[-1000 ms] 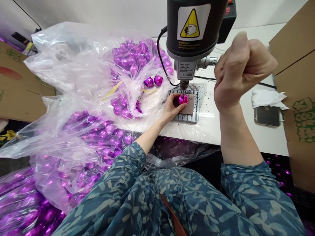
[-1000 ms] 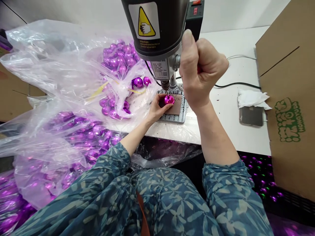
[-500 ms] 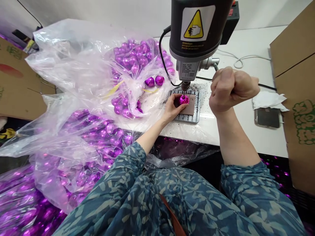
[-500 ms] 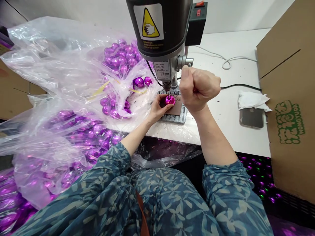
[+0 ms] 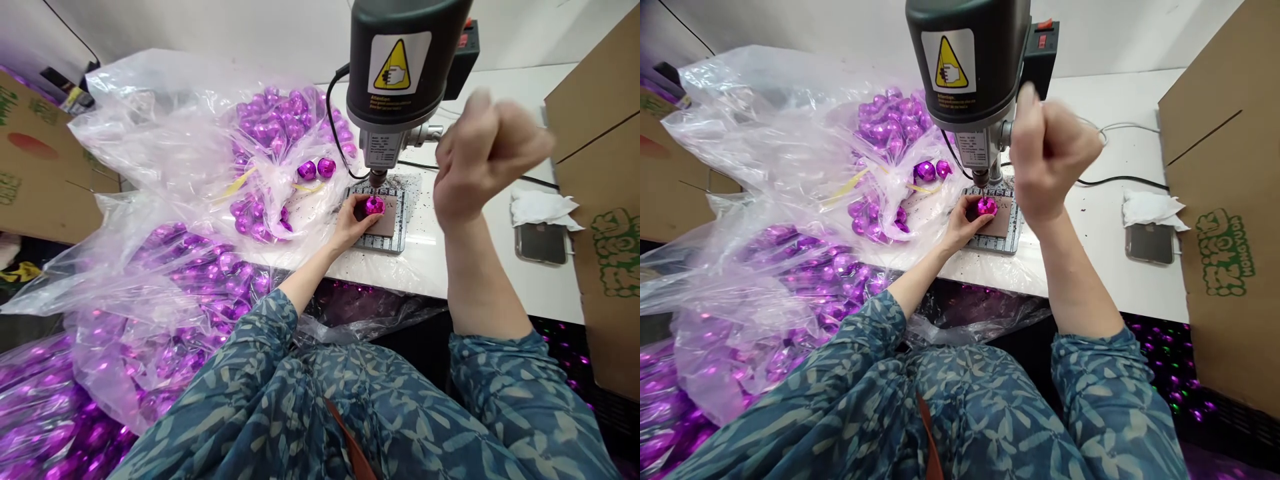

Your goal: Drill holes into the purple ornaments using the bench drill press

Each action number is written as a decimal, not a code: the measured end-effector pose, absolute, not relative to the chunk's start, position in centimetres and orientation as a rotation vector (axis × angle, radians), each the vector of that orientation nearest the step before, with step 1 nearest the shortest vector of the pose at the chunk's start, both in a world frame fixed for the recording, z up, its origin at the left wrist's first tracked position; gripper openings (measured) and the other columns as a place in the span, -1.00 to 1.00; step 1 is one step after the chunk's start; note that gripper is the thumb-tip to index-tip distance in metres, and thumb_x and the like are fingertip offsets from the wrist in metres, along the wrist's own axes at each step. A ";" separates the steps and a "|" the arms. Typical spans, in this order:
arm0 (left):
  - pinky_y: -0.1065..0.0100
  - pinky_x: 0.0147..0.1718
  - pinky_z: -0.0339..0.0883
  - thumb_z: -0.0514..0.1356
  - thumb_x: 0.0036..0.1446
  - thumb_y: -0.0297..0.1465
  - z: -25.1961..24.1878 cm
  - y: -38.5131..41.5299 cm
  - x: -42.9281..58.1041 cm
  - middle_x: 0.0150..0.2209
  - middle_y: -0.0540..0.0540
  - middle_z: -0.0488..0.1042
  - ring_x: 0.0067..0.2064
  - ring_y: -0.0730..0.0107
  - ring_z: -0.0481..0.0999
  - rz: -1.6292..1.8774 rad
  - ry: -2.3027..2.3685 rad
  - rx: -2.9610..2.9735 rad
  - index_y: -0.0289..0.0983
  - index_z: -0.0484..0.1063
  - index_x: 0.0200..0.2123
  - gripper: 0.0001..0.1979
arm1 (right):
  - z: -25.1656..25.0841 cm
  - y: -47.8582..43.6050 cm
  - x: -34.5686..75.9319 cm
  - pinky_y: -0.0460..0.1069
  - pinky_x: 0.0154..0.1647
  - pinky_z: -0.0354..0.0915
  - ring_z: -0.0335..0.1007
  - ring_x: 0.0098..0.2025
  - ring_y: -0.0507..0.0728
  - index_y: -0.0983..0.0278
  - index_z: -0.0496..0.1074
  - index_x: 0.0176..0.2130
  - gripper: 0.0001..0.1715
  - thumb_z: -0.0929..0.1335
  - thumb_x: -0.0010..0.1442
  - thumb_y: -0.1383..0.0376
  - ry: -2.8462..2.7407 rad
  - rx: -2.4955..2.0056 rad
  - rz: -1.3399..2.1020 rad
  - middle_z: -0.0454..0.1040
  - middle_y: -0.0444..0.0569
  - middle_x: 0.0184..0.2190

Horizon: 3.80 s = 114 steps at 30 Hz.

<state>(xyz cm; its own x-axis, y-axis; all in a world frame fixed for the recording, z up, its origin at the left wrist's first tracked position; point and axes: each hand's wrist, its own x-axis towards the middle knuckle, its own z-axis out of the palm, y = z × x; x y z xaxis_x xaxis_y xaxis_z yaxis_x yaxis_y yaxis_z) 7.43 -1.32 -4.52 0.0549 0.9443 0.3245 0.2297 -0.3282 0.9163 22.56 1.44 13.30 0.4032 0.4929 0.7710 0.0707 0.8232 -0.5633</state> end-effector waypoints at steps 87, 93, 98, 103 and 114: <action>0.00 0.27 0.57 0.59 0.21 -0.26 -3.2 -0.9 6.6 0.19 -0.23 0.65 0.25 -0.02 0.65 1.122 1.314 1.827 -0.18 0.55 0.28 -0.38 | 18.9 1.5 20.9 0.04 -0.54 -0.29 -0.18 -0.70 -0.14 0.15 -0.15 -0.52 -0.02 0.29 0.17 -0.55 -1.043 -0.364 0.248 -0.15 -0.27 -0.71; 0.01 0.31 0.54 0.59 0.21 -0.25 -3.6 -0.7 6.5 0.18 -0.24 0.65 0.26 -0.01 0.64 1.147 1.282 1.851 -0.21 0.55 0.28 -0.38 | 18.7 0.6 20.6 -0.01 -0.52 -0.26 -0.21 -0.69 -0.17 0.20 -0.21 -0.49 0.00 0.27 0.23 -0.51 -1.049 -0.388 0.232 -0.20 -0.26 -0.70; 0.00 0.31 0.53 0.60 0.20 -0.26 -3.6 -0.7 6.6 0.17 -0.22 0.65 0.25 -0.02 0.64 1.153 1.274 1.824 -0.18 0.56 0.26 -0.39 | 17.2 -0.3 20.8 -0.02 -0.51 -0.27 -0.28 -0.66 -0.21 0.27 -0.21 -0.54 0.01 0.35 0.33 -0.36 -1.039 -0.392 0.190 -0.17 -0.24 -0.72; 0.01 0.28 0.55 0.60 0.20 -0.21 -3.7 -0.7 6.5 0.16 -0.22 0.64 0.23 -0.02 0.65 1.166 1.267 1.806 -0.18 0.56 0.27 -0.37 | 15.1 -0.4 21.2 -0.02 -0.45 -0.34 -0.27 -0.64 -0.20 0.27 -0.24 -0.49 -0.01 0.42 0.35 -0.25 -1.039 -0.373 0.194 -0.21 -0.24 -0.69; 0.01 0.30 0.53 0.60 0.21 -0.16 -4.1 -0.5 6.4 0.15 -0.23 0.63 0.22 -0.03 0.65 1.179 1.258 1.847 -0.20 0.55 0.28 -0.35 | 11.2 0.2 22.6 -0.02 -0.47 -0.17 -0.32 -0.59 -0.15 0.28 -0.23 -0.48 -0.07 0.27 0.48 -0.29 -1.114 -0.563 0.065 -0.29 -0.18 -0.65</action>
<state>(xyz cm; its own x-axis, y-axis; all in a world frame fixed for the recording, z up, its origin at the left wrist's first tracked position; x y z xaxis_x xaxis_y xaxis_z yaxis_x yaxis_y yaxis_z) 6.38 -0.46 -4.12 0.1540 0.9305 0.3324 0.3925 -0.3663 0.8436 22.57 0.23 11.17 0.4545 0.3242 0.8297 0.2252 0.8594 -0.4591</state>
